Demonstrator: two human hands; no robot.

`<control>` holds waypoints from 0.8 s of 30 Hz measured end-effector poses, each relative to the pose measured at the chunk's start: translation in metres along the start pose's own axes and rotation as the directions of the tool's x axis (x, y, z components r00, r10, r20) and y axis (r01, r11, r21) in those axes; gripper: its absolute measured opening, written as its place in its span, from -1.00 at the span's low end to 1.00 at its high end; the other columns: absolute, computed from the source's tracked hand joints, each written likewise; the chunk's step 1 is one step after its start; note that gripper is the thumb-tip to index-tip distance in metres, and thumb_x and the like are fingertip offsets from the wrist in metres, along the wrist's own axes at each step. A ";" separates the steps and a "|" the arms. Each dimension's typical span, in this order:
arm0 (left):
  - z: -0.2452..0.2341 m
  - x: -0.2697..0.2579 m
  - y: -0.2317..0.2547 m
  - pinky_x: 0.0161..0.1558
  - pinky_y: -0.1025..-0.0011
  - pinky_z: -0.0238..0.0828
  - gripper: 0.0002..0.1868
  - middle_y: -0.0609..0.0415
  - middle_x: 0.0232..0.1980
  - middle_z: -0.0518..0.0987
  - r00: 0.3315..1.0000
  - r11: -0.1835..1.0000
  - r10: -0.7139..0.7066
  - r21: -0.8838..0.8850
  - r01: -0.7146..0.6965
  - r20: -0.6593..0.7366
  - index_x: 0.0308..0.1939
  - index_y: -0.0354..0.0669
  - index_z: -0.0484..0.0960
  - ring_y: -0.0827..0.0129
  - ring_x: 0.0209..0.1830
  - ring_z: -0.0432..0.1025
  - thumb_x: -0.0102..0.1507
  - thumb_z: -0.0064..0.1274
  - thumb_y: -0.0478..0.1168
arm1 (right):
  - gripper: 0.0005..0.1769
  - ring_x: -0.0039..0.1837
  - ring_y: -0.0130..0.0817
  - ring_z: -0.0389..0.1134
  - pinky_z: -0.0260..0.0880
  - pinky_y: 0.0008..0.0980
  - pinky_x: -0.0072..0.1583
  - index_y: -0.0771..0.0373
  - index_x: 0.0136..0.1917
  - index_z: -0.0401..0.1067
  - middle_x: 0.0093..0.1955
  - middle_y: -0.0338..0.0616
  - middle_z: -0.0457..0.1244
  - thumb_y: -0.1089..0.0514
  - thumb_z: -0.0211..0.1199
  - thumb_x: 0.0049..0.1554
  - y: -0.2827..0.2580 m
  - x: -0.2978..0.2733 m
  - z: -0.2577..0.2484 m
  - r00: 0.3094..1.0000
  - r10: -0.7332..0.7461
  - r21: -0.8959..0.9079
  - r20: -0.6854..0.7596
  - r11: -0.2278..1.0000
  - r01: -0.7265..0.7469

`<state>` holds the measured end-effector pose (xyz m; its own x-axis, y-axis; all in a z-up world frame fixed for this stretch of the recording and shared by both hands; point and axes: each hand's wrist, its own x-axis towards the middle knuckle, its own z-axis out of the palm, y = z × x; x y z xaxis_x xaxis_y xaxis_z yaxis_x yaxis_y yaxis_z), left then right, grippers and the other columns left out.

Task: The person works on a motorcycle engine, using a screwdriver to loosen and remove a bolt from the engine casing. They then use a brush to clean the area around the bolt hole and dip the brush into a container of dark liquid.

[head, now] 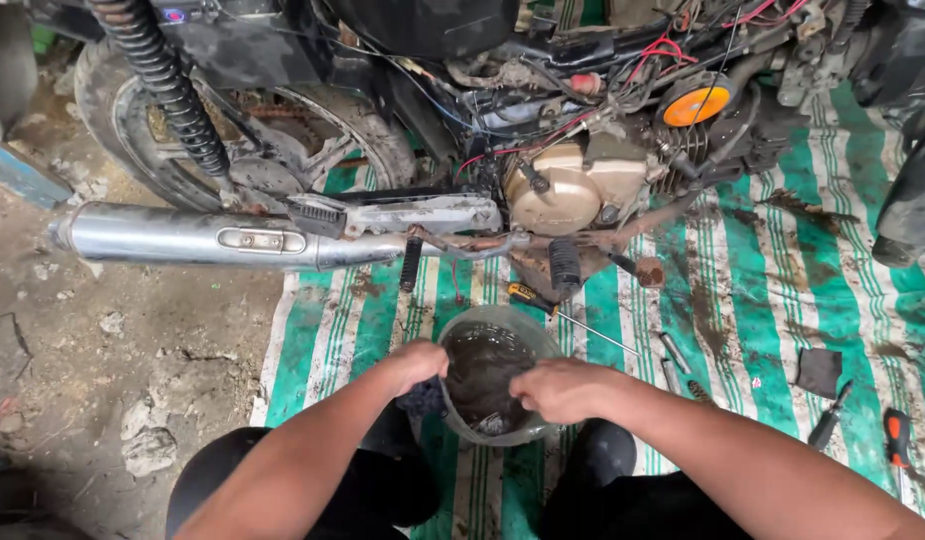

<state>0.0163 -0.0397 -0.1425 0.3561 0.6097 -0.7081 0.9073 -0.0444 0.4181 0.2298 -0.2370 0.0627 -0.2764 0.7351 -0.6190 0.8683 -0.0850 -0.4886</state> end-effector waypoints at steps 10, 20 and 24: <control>-0.027 0.086 0.054 0.36 0.04 0.52 -0.45 -0.31 0.20 0.76 0.929 0.888 0.311 0.287 -0.360 0.202 0.09 -0.38 0.82 -0.24 0.37 0.56 0.18 0.10 -0.05 | -0.69 0.19 0.39 0.48 0.51 0.33 0.26 0.19 0.22 0.57 0.04 0.36 0.46 0.07 0.12 0.33 0.076 0.074 0.065 0.996 -0.024 0.179 -0.091 0.983 0.040; -0.041 0.072 0.011 0.49 0.31 0.46 -0.33 -0.19 0.22 0.76 0.994 0.345 0.104 -0.938 -0.019 0.018 0.38 -0.33 0.61 0.24 0.37 0.58 0.35 0.42 0.05 | -0.70 0.43 -0.07 0.40 0.54 0.07 0.38 -0.19 0.24 0.56 0.21 -0.22 0.43 -0.22 0.26 0.30 0.119 0.128 0.085 0.958 0.250 -0.054 -0.142 0.964 -0.260; 0.016 0.173 -0.068 0.50 0.19 0.48 -0.35 0.05 0.30 0.77 0.997 0.992 -0.005 -0.123 0.014 0.077 0.08 0.18 0.90 0.11 0.45 0.56 0.23 0.12 0.48 | -0.65 0.48 -0.26 0.38 0.54 -0.06 0.40 -0.36 0.24 0.53 0.23 -0.42 0.42 -0.38 0.26 0.25 0.140 0.138 0.097 0.953 0.290 -0.146 -0.085 0.943 -0.300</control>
<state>0.0193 0.0559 -0.3023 0.3679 0.5471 -0.7519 0.8780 0.0618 0.4746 0.2730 -0.2124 -0.1510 0.0233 0.7331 -0.6797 0.9615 -0.2027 -0.1856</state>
